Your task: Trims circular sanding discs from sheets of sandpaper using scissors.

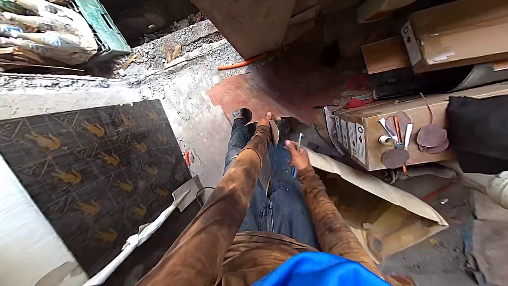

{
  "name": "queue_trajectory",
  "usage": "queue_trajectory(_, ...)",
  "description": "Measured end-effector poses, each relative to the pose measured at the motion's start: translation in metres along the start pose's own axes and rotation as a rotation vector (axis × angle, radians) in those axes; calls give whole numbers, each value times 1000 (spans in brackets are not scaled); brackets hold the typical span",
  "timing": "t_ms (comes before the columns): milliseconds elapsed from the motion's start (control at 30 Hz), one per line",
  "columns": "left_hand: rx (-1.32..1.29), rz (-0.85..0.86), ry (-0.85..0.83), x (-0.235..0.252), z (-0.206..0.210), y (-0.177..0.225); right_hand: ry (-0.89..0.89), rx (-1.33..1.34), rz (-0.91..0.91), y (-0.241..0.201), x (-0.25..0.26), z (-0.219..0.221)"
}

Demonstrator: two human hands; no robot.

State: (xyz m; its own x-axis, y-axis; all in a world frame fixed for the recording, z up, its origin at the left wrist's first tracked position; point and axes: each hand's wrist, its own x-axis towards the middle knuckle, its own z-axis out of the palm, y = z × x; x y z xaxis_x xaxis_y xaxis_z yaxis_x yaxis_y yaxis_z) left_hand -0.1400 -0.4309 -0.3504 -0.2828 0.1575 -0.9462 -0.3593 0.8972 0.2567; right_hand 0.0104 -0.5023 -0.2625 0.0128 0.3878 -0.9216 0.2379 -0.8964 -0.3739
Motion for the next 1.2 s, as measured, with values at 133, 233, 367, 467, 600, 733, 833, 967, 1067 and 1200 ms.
queue_trajectory(133,-75,78,-145,8,-8,-17,-115,-105,-184,-5,3,31)
queue_trajectory(233,19,145,-166,-7,-19,-15,-223,-217,-345,-12,-7,34)
queue_trajectory(367,-3,202,-70,-24,1,-8,-183,-214,-336,-21,-21,32)
queue_trajectory(467,117,290,84,-21,6,-5,-76,-274,-270,-24,-15,18)
queue_trajectory(600,89,195,209,-6,-7,2,19,-319,-215,-24,-12,-19)
queue_trajectory(733,-12,87,298,26,-35,4,183,-236,-118,-16,-2,-57)
queue_trajectory(833,-83,34,226,31,-42,3,264,-40,-117,-7,5,-81)
queue_trajectory(967,-205,117,256,22,-54,-5,265,285,-183,-2,13,-79)
queue_trajectory(1067,-464,209,235,18,-48,-15,317,208,-244,-14,19,-77)
queue_trajectory(1200,-664,241,132,1,-53,-17,361,-129,-439,-45,18,-49)
